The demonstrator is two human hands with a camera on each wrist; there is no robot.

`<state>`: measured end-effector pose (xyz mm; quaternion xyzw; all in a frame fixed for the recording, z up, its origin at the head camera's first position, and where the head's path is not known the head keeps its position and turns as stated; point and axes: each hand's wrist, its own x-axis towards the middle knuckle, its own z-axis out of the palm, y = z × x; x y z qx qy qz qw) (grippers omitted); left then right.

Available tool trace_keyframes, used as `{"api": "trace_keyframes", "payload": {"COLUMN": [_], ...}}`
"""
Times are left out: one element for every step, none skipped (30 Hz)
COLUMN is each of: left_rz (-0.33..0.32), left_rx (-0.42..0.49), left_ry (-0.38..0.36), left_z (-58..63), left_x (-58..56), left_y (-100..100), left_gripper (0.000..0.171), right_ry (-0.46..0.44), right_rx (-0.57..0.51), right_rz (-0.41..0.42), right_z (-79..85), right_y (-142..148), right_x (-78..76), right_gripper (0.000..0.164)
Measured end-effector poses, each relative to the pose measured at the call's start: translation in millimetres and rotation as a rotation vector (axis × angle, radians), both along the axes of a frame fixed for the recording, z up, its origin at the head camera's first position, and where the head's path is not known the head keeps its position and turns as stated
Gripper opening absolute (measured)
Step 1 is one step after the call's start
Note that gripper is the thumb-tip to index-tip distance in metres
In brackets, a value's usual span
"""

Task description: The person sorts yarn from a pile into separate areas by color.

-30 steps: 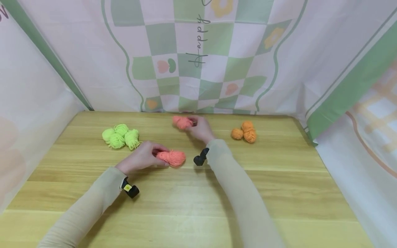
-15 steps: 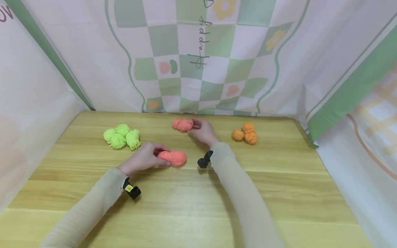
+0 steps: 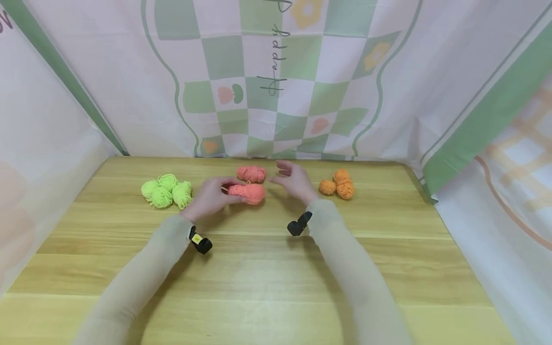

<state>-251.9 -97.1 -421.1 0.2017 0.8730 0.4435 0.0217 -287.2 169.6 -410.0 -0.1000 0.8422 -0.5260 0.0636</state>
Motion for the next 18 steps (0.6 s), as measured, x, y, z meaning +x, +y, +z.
{"api": "trace_keyframes", "payload": {"left_rz": [0.016,0.035,0.057,0.078,0.097,0.114,0.125,0.136,0.144,0.15,0.157,0.165,0.172,0.179,0.184,0.188,0.191,0.189], "left_rx": [0.0,0.006,0.015,0.032,0.045,0.061,0.076,0.09,0.1,0.11,0.121,0.13,0.136,0.145,0.154,0.158,0.169,0.181], "left_ry": [0.004,0.004,0.006,0.009,0.017,0.024,0.032,0.036,0.042,0.047,0.047,0.049,0.048,0.046,0.044,0.042,0.039,0.039], "left_z": [-1.3,-2.0,-3.2,-4.4,-6.0,-7.4,-8.5,-9.9,-11.5,-13.1,-14.7,-15.9,-17.2,-18.4,-19.5,-20.7,-21.9,-22.6], "left_x": [-3.8,-6.9,-9.9,-12.7,-15.3,-17.3,-18.9,-20.0,-21.3,-22.4,-23.0,-23.3,-23.5,-23.5,-23.3,-23.1,-22.7,-22.3], "left_y": [3.3,6.6,9.7,12.6,15.1,17.1,18.7,19.9,20.6,21.2,21.6,21.9,22.1,22.2,22.5,22.6,22.8,23.0], "left_gripper": [0.042,0.043,0.044,0.045,0.046,0.047,0.047,0.047,0.047,0.047,0.047,0.047,0.047,0.048,0.048,0.049,0.051,0.054], "right_ry": [0.002,0.004,0.005,0.007,0.011,0.016,0.02,0.023,0.026,0.028,0.029,0.029,0.028,0.029,0.03,0.032,0.035,0.04], "right_rx": [0.0,0.0,-0.001,0.0,-0.003,-0.006,-0.007,-0.009,-0.007,-0.006,-0.001,0.006,0.011,0.018,0.029,0.039,0.05,0.065], "right_rz": [-0.001,0.001,0.003,0.007,0.01,0.014,0.017,0.021,0.023,0.025,0.027,0.025,0.024,0.023,0.023,0.021,0.021,0.019], "right_z": [1.2,2.1,2.8,3.5,3.6,3.8,3.6,3.4,3.0,2.7,2.0,1.4,1.2,1.1,0.9,1.1,1.4,2.4], "right_y": [2.3,4.3,6.1,7.9,9.6,10.9,11.9,12.9,13.9,14.7,15.4,15.8,16.1,16.2,16.3,16.2,16.2,16.4], "right_x": [1.0,1.7,2.5,3.3,3.9,4.7,5.5,6.4,7.1,7.9,8.4,8.9,9.4,9.8,10.1,10.4,10.9,11.5], "right_gripper": [0.066,0.066,0.066,0.066,0.066,0.065,0.065,0.065,0.064,0.064,0.065,0.065,0.065,0.066,0.066,0.066,0.066,0.066]}}
